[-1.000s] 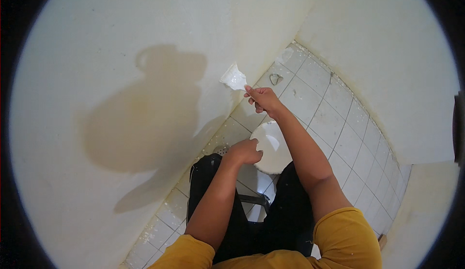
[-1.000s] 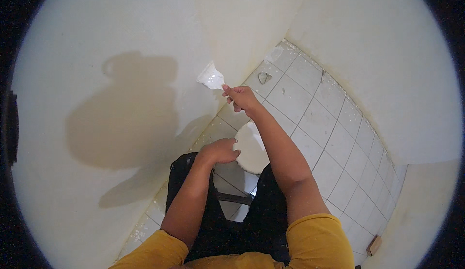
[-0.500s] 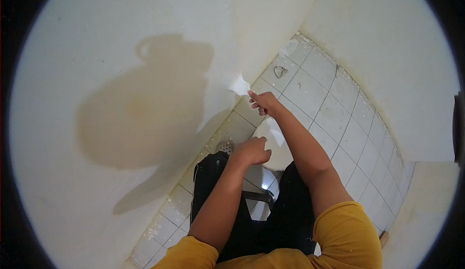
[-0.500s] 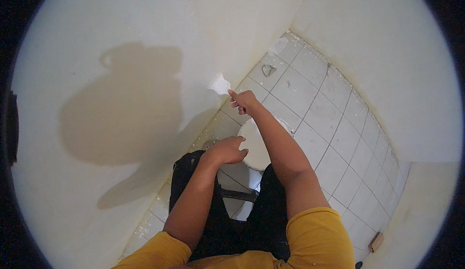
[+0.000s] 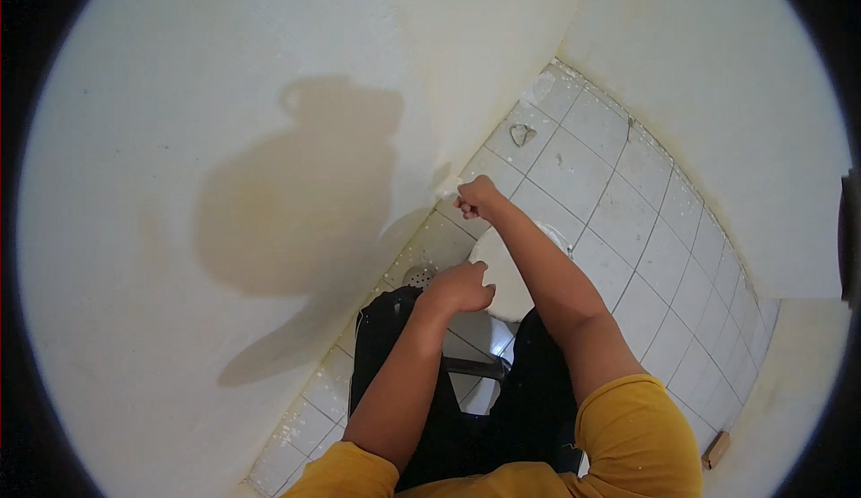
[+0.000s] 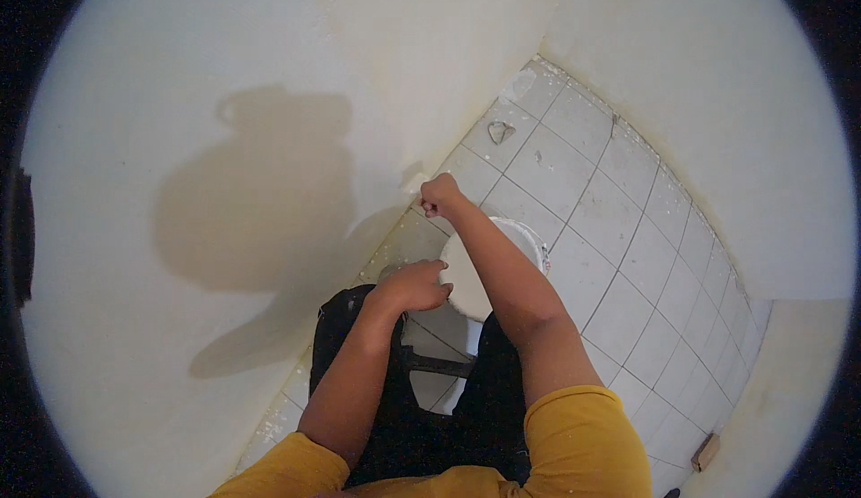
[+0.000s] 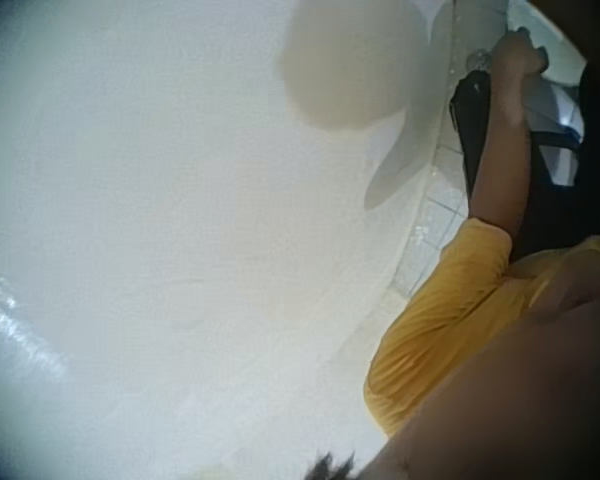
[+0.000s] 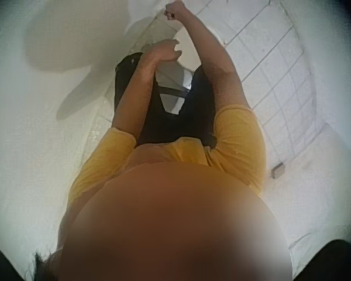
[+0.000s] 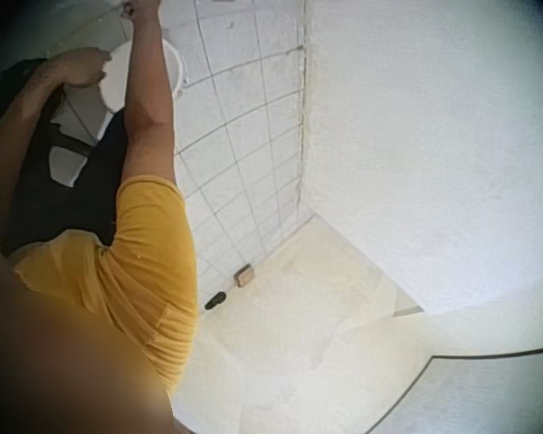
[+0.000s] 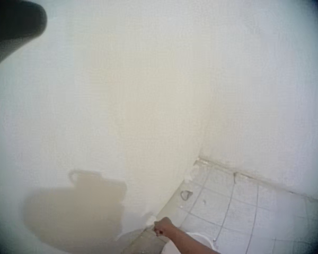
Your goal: The person applies white paint to a wall using a paintbrush, working from a sitting position on a stool.
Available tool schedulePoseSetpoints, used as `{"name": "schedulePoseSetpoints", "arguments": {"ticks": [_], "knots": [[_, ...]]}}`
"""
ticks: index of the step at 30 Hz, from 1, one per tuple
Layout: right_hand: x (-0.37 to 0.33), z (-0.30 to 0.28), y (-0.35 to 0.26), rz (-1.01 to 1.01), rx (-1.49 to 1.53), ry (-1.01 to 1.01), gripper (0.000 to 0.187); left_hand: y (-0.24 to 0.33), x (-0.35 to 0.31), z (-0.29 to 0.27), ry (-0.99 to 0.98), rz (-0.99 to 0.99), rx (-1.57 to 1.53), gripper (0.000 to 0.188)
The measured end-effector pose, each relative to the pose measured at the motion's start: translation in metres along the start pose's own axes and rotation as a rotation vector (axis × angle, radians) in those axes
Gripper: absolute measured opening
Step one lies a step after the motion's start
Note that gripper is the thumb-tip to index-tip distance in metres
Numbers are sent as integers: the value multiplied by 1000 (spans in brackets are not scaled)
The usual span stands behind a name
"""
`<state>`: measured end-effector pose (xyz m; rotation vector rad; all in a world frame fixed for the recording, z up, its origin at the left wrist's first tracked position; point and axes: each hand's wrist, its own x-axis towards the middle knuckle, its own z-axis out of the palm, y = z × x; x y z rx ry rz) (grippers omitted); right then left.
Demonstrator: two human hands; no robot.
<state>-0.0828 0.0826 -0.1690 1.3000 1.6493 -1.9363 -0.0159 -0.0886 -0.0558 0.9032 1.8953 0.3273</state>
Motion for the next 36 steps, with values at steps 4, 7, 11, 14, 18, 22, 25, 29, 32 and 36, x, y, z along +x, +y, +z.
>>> {"name": "schedulePoseSetpoints", "arguments": {"ticks": [4,7,11,14,18,22,25,29,32,36], "knots": [[2,13,11,-69,32,26,31,-2,2,5,5,-10,2,56],[-5,15,8,-281,-20,-63,31,1,0,1,-5,-17,11,55],[-25,7,-6,-303,154,-130,34,1,-2,-2,-10,8,8,56],[-53,-9,-22,-361,184,-240,32,-3,3,1,-4,-9,29,57],[-92,-43,-48,-422,253,-466,34,0,4,1,-13,13,40,58],[-119,-58,-64,-505,225,-428,40,4,2,-1,-22,20,13,58],[-116,-50,-60,-488,258,-485,39,2,3,0,-35,21,0,59],[-101,-32,-53,-393,69,-317,39,-1,3,3,-22,25,6,59],[-84,-30,-43,-279,51,-286,42,-4,2,2,-14,19,1,59],[-66,-37,-35,-200,-3,-184,47,-4,-2,0,-25,8,-18,59]]}}
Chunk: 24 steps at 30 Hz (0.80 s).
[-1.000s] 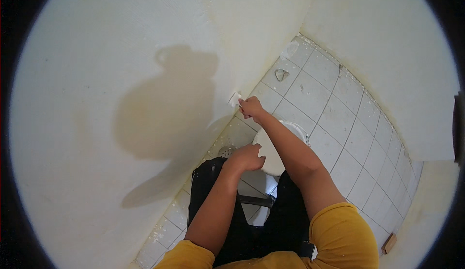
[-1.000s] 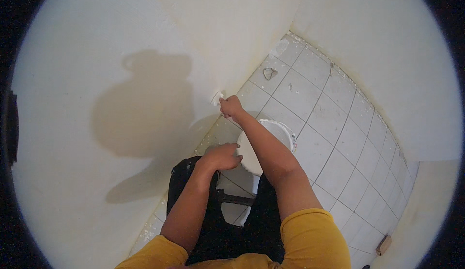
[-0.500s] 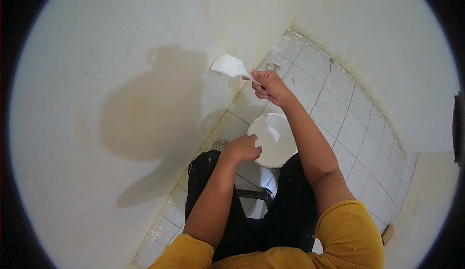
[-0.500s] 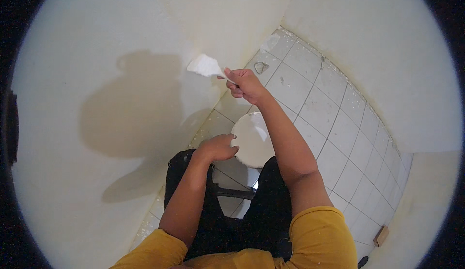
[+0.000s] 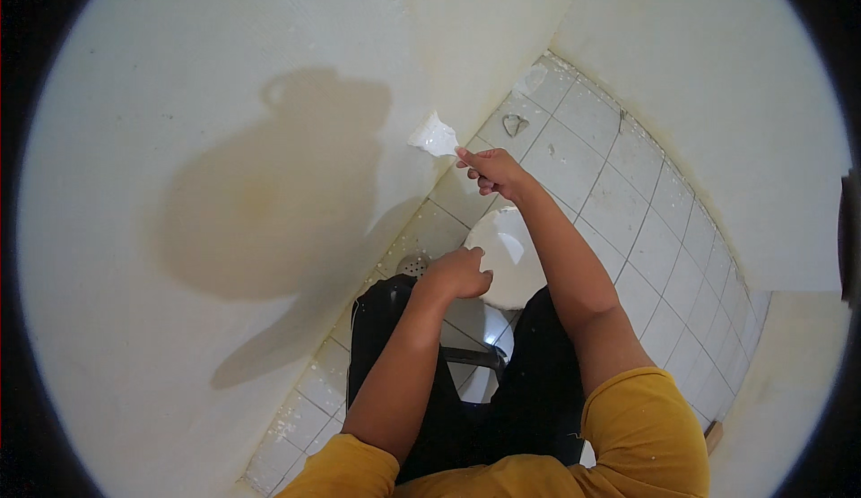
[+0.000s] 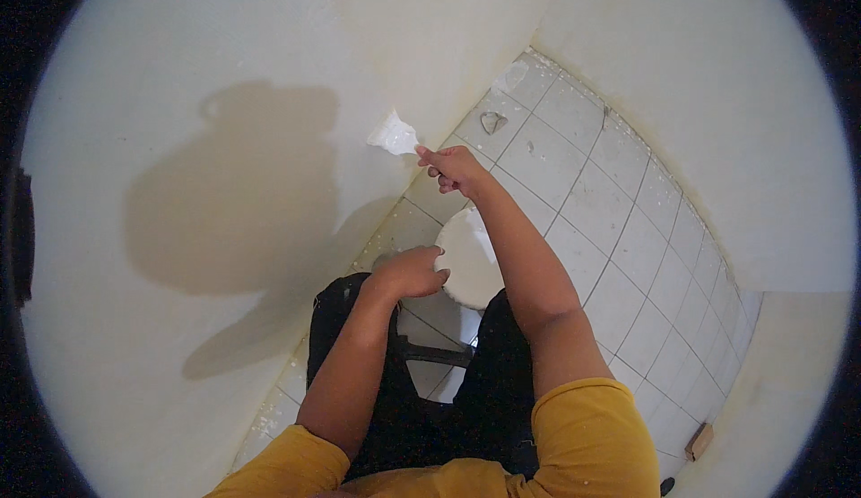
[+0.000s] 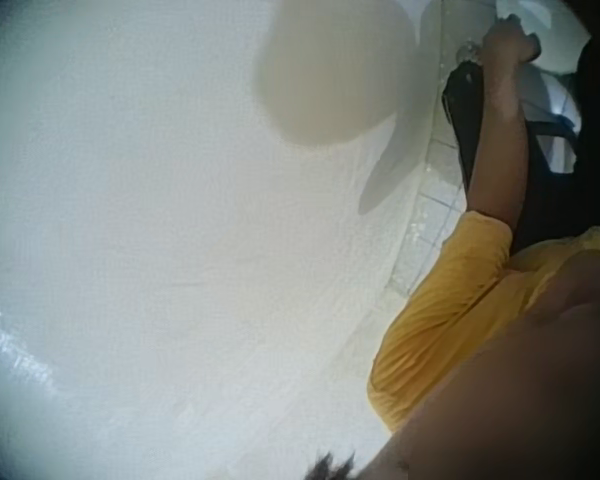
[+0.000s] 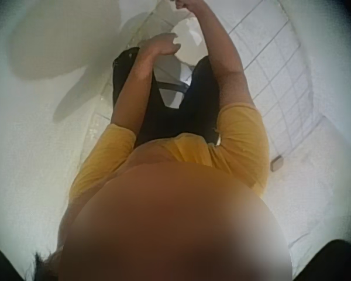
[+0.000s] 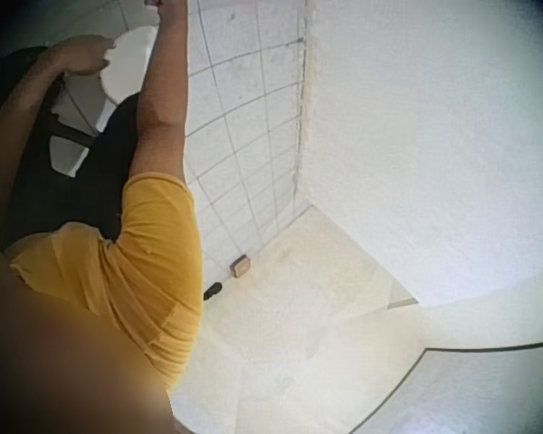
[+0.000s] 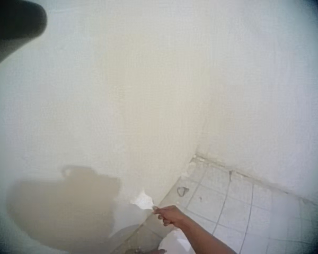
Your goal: The person applies white paint to a wall using a paintbrush, working from a sitting position on a stool.
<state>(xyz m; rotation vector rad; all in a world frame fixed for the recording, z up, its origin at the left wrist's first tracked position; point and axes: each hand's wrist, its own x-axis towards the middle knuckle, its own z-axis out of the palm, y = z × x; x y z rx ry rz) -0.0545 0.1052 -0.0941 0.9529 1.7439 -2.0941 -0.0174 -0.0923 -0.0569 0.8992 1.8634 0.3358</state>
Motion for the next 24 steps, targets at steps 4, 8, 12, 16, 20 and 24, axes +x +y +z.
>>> {"name": "schedulePoseSetpoints", "arguments": {"ticks": [4,8,12,16,20,24], "knots": [[15,0,15,54,-28,83,47,0,0,2,16,-3,4,58],[29,-1,31,105,-25,92,49,6,2,4,17,28,2,55],[41,-1,44,149,-21,120,48,10,2,6,28,26,-9,54],[57,2,61,200,1,188,46,10,5,9,49,7,21,54],[75,9,82,267,-34,247,44,11,8,12,64,-28,73,53],[93,18,104,271,34,319,39,14,8,10,62,-24,62,52]]}}
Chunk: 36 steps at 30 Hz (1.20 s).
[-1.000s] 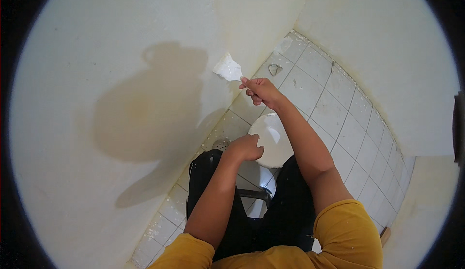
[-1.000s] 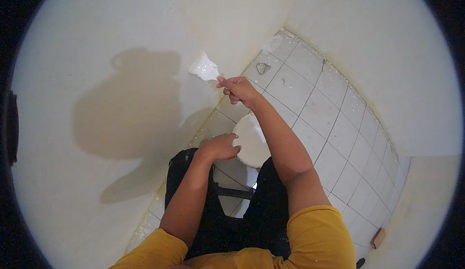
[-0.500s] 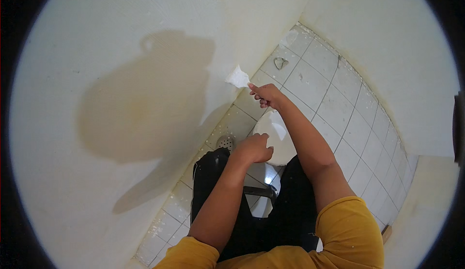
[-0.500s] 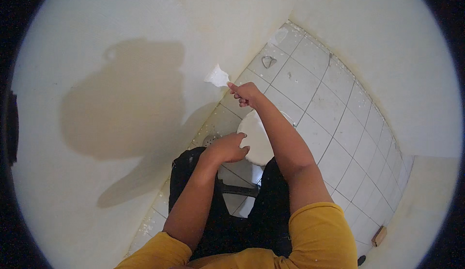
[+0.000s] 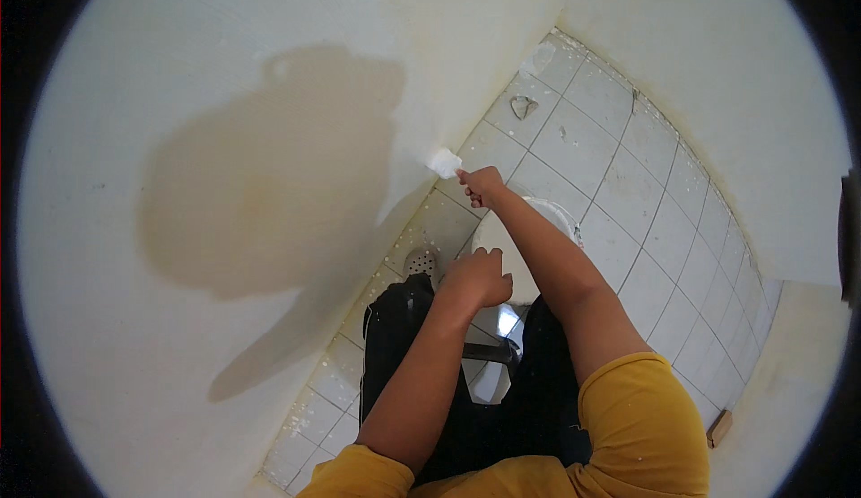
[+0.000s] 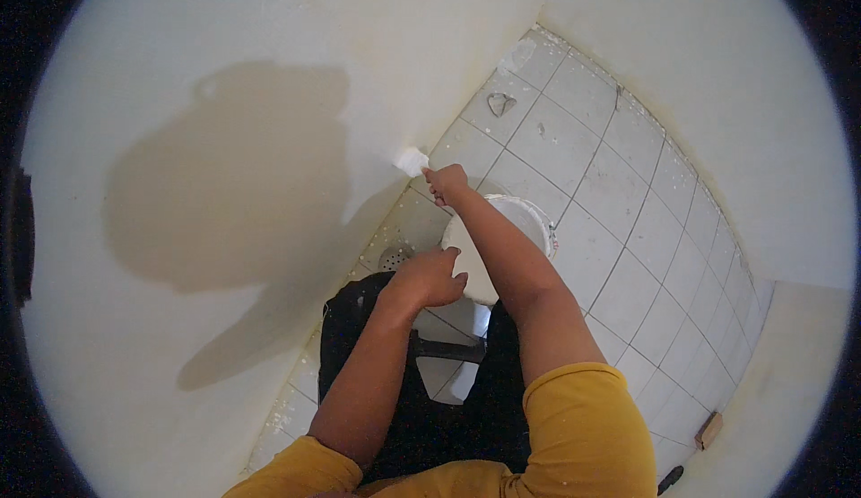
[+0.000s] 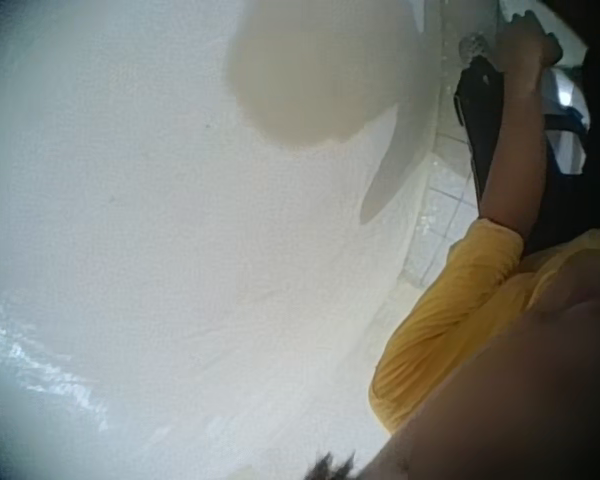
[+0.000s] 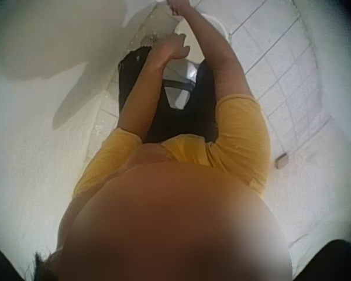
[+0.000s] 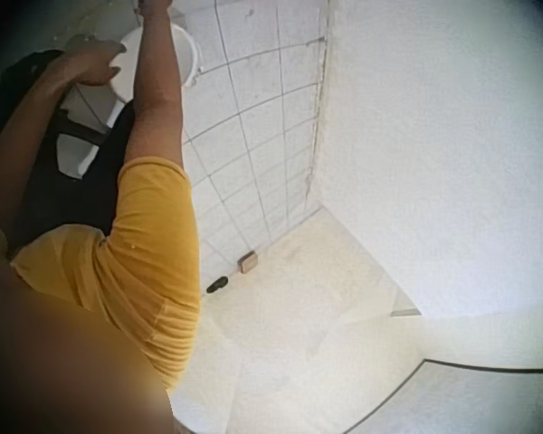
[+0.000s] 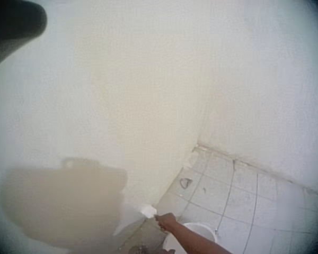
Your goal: The person applies white paint to a wall using a paintbrush, working from a sitting position on a stool.
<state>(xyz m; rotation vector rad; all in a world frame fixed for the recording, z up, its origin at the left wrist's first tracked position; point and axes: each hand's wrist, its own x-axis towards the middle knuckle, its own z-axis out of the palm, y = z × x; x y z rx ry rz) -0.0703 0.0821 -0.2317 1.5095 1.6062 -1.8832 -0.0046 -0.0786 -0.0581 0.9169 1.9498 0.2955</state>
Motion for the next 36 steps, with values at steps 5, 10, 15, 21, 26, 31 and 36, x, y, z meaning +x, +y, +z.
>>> {"name": "schedulePoseSetpoints", "arguments": {"ticks": [5,10,15,21,26,31,36], "knots": [[22,12,15,-52,-2,135,35,1,-1,5,-1,-17,1,53],[11,17,6,-208,265,-143,30,-3,-3,1,-1,-32,8,54],[-27,-4,-19,-265,233,-229,29,-10,-4,-4,-2,-34,7,56],[-122,-19,-56,-372,331,-348,27,-21,0,-12,28,-5,-17,51],[-228,-23,-104,-500,367,-432,27,-36,18,-3,32,-11,15,57],[-324,-27,-164,-703,380,-405,34,-35,21,-9,-15,39,-29,61],[-398,-30,-214,-924,430,-441,43,-50,31,-15,-58,22,5,68]]}}
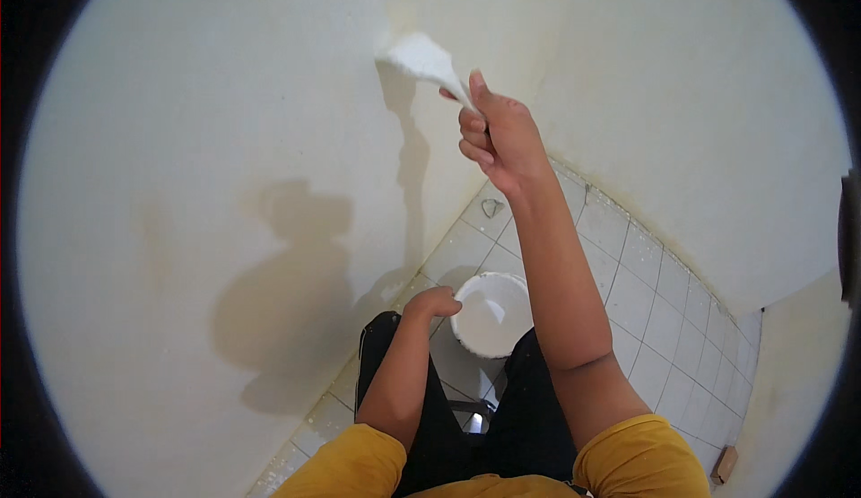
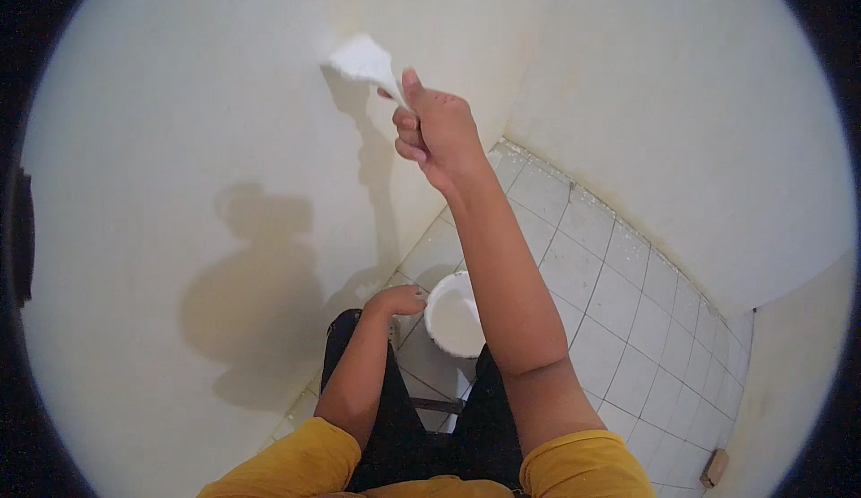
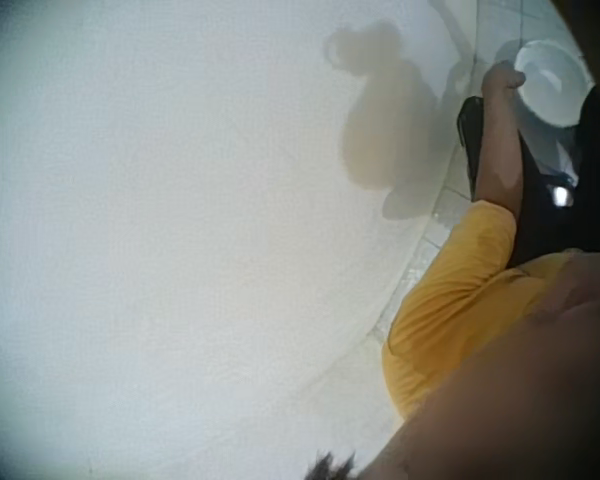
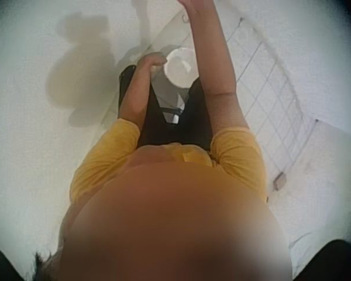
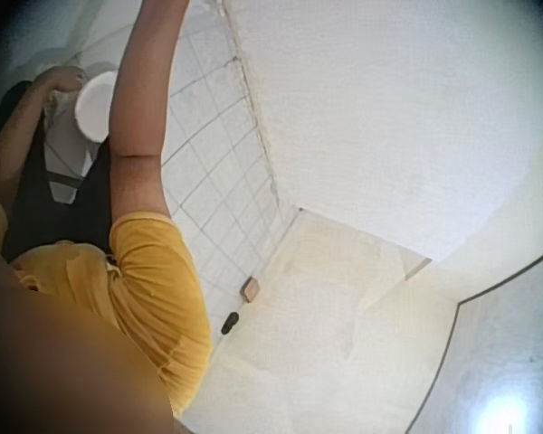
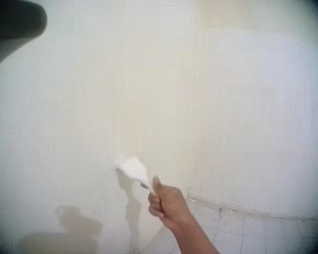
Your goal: The person applies white paint to a wall using a paintbrush, working from a sitting position on a stool.
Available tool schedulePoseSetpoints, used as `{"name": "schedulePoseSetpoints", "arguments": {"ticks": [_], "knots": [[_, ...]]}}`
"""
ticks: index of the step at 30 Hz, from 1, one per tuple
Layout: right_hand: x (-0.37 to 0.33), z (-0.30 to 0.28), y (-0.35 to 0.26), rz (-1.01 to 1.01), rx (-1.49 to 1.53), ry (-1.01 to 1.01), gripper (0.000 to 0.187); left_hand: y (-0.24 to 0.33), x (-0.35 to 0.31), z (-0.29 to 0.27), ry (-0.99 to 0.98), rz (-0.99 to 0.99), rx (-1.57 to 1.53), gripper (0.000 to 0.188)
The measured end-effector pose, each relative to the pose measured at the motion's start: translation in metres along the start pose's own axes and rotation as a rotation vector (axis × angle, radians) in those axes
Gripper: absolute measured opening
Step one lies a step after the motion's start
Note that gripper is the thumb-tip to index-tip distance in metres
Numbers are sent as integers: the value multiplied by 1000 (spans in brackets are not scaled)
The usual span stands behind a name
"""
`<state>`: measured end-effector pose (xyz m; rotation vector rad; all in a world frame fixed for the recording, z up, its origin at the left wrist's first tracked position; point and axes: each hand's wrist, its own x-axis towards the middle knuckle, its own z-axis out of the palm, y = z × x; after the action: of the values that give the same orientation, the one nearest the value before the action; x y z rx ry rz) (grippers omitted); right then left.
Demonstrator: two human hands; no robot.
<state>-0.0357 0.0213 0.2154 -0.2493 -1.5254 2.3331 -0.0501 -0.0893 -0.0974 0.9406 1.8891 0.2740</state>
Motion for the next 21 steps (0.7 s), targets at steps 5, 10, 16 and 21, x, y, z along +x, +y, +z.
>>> {"name": "schedulePoseSetpoints", "arguments": {"ticks": [5,10,16,21], "knots": [[20,0,7,-48,18,-45,47,-10,-4,-6,28,-43,15,70],[24,-41,76,267,-219,-11,57,-5,-17,-13,50,-23,-13,69],[3,-74,131,499,-192,89,53,-18,-20,-14,157,-21,-98,62],[4,-77,105,456,-336,201,44,-14,-22,-18,261,125,-229,49]]}}
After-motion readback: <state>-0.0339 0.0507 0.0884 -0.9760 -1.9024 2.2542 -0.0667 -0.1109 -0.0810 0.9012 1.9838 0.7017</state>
